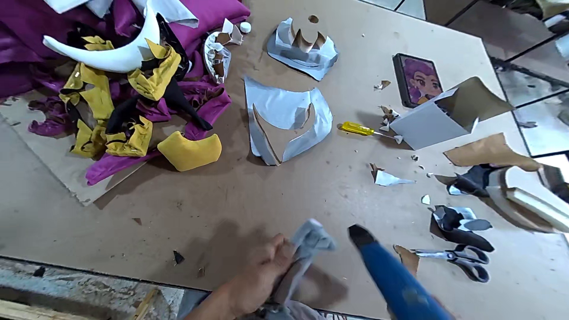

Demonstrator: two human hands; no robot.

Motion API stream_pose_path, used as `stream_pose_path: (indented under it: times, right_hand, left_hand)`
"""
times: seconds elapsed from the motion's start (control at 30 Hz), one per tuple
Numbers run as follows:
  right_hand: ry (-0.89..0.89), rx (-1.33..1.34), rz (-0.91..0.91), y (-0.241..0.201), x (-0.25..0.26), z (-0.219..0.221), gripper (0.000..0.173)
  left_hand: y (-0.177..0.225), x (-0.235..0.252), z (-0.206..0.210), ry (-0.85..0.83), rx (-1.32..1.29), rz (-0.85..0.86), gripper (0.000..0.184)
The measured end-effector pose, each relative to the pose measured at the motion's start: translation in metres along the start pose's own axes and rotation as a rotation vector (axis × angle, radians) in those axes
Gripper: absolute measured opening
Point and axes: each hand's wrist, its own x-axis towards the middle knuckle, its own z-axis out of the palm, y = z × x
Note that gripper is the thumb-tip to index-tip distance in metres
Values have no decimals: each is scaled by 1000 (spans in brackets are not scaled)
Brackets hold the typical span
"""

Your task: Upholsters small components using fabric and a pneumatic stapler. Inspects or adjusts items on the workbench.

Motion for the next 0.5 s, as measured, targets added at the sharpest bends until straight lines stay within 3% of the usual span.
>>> stream_pose_path:
  times: [0.1, 0.2, 0.27, 0.33, 0.4, 0.5]
  right_hand:
    - [73, -184, 130, 34, 12, 28, 53]
    - [126, -257, 178, 64, 20, 62, 55]
    - [48, -188, 180, 70, 24, 65, 61]
    - [26, -10, 95, 62, 25, 47, 61]
    - [42, 269, -62, 47, 27, 17, 59]
    - [-159, 353, -302, 4, 27, -11, 62]
  left_hand:
    - [-15, -15, -3, -44, -67, -41, 84]
    - [-10, -14, 2, 14, -74, -80, 84]
    - [-1, -10, 1, -50, 17, -5, 92]
    - [13, -8, -3, -102, 295, 130, 99]
    - [30, -6, -5, -126, 681, 332, 95]
    - [60, -1, 7, -202, 1037, 515, 89]
